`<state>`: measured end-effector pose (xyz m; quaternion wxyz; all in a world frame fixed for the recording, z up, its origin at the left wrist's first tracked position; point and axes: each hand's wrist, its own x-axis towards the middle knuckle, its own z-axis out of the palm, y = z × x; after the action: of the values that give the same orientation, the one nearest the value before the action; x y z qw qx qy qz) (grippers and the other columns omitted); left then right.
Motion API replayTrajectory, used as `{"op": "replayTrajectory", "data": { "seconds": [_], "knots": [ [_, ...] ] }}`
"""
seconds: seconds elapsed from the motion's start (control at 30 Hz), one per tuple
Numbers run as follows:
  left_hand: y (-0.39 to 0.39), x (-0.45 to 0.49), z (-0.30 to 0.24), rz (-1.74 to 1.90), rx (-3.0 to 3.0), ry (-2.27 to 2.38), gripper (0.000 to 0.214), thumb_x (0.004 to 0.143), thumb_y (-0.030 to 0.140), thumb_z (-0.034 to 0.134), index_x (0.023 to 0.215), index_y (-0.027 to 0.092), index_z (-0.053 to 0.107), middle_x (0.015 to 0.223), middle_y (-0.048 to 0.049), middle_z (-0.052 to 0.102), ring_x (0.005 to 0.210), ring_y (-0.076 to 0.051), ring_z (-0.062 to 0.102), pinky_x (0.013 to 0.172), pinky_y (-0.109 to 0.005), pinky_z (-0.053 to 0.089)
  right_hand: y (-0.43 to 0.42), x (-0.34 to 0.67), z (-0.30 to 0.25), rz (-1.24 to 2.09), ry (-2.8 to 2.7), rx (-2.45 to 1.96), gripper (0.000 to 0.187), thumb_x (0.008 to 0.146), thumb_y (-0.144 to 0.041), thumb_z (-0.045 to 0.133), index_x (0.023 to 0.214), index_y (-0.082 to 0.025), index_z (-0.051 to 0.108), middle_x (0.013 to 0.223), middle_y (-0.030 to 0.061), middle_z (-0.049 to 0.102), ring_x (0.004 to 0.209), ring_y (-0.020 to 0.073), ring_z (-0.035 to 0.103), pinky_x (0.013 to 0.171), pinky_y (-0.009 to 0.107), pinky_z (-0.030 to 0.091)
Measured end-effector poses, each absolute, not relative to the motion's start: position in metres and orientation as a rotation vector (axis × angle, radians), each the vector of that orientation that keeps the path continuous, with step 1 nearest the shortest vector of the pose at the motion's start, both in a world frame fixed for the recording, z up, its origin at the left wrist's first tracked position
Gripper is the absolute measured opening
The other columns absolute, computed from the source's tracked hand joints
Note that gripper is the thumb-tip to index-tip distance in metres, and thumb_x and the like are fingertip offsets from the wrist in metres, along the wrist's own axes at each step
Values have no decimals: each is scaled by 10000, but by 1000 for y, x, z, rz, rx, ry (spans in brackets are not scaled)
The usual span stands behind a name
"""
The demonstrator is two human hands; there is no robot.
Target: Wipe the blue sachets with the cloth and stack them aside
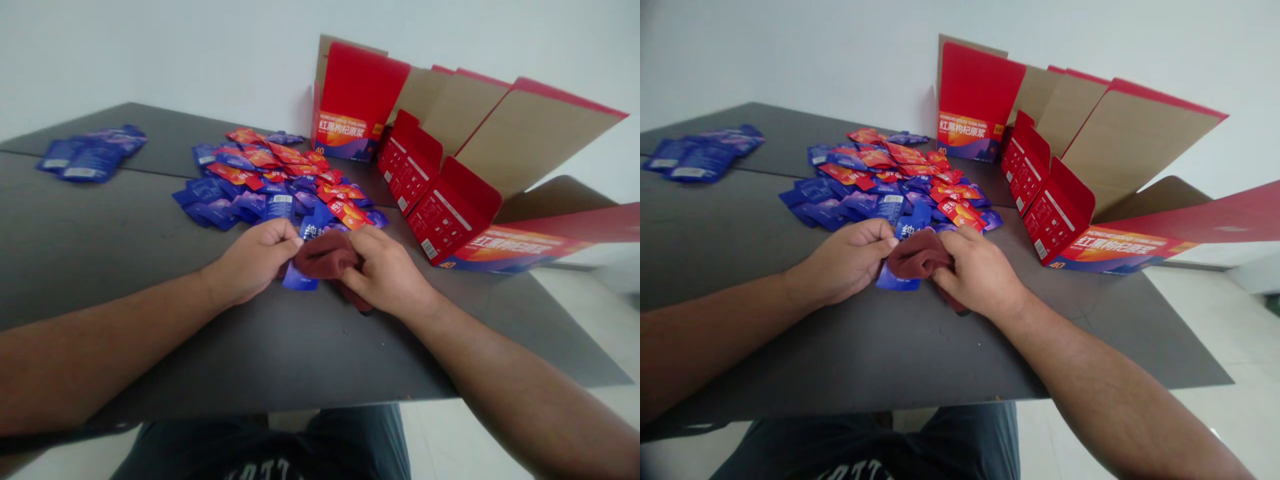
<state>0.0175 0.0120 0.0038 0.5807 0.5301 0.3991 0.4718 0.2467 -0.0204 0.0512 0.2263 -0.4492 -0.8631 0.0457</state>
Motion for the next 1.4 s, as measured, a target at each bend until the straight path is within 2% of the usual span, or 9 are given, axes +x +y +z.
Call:
{"op": "replayTrajectory", "data": {
  "seconds": [0.13,0.27,0.4,0.57,0.7,0.97,1.2,1.4],
  "knots": [
    [13,16,1,1057,1260,918,179,837,267,746,778,196,592,656,12,559,551,-114,484,522,-232,386,-19,248,51,167,-2497,-1156,76,864,-220,648,925,-226,604,951,46,636,902,218,593,773,335,465],
    [13,17,1,1048,1229,885,172,841,237,715,779,204,558,665,16,548,554,-117,501,536,-241,402,-16,252,51,87,-2323,-1265,68,884,-252,659,911,-218,606,886,46,632,868,221,590,753,340,445],
    [11,18,5,1028,1237,897,179,842,250,723,775,200,564,667,12,553,561,-118,507,542,-240,408,-17,251,51,162,-2491,-1155,83,850,-214,642,927,-220,610,938,47,635,886,219,591,762,337,454],
    [10,19,7,1035,1152,882,181,825,215,724,776,199,551,661,14,559,558,-121,534,557,-246,438,-12,254,51,125,-2333,-1272,75,901,-275,652,936,-214,626,913,53,652,902,233,603,794,356,458],
    [11,21,9,1052,1126,880,190,827,205,726,764,192,547,654,10,566,552,-117,539,554,-240,441,-13,254,50,210,-2491,-1118,88,848,-205,642,934,-203,629,941,53,640,885,219,601,769,338,460],
    [9,23,20,1073,1007,885,194,813,168,705,723,184,534,558,32,495,458,-95,459,443,-203,364,-12,256,48,241,-2510,-1087,159,846,-198,642,1005,-203,658,978,60,670,935,229,615,810,343,458],
    [10,22,21,1100,942,877,178,815,145,690,734,184,536,576,24,527,475,-105,506,459,-204,402,-8,259,48,199,-2409,-1214,77,867,-227,655,937,-212,628,897,43,645,885,224,597,775,339,438],
    [10,21,22,1098,979,889,183,820,157,695,729,179,537,568,25,525,463,-88,469,444,-191,377,-12,255,48,256,-2503,-1083,110,828,-179,632,930,-214,610,916,36,642,897,217,597,783,333,440]
  ]
}}
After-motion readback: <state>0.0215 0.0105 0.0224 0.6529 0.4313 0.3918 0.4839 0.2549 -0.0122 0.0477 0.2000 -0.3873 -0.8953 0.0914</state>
